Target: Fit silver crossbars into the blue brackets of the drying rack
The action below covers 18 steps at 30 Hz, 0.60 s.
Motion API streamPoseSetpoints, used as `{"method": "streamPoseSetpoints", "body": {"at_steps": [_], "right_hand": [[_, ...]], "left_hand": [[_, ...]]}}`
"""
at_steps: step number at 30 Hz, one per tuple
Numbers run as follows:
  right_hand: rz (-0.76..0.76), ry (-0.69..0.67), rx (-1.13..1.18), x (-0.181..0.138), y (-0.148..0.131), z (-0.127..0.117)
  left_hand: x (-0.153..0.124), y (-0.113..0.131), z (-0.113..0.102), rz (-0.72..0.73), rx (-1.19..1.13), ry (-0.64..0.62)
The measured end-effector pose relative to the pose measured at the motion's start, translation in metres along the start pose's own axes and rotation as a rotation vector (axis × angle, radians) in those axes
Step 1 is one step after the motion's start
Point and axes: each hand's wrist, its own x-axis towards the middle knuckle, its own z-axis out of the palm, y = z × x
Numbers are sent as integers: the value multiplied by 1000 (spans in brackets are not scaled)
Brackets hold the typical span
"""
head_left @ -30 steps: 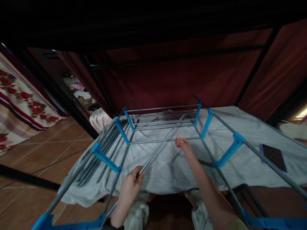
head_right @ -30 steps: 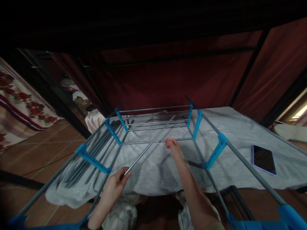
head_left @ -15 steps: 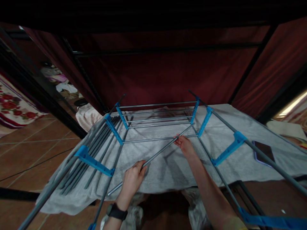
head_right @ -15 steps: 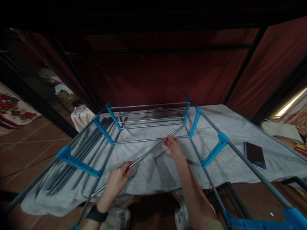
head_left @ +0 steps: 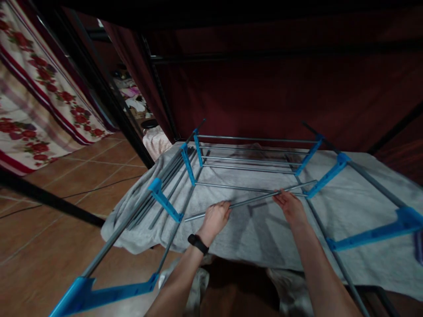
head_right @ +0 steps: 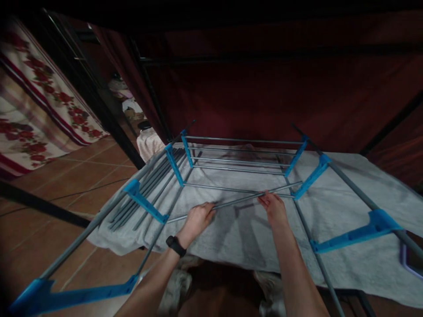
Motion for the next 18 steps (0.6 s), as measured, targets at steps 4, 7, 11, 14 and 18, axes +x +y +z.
{"method": "streamPoseSetpoints", "body": {"at_steps": [4,7,11,14,18], "right_hand": [[-9,-28,-19,2,8,3],[2,-38,-45,2,14,7],[9,-22,-64,0,20,9],[27,-1,-73,-4,22,5],[62,42,-93,-13,21,2]], "left_hand": [[4,-6,5,-23,-12,34],[8,-13,10,-68,-21,23],[15,-17,12,-75,-13,50],[19,-18,12,-51,-19,63],[20,-23,12,-41,-28,36]]}}
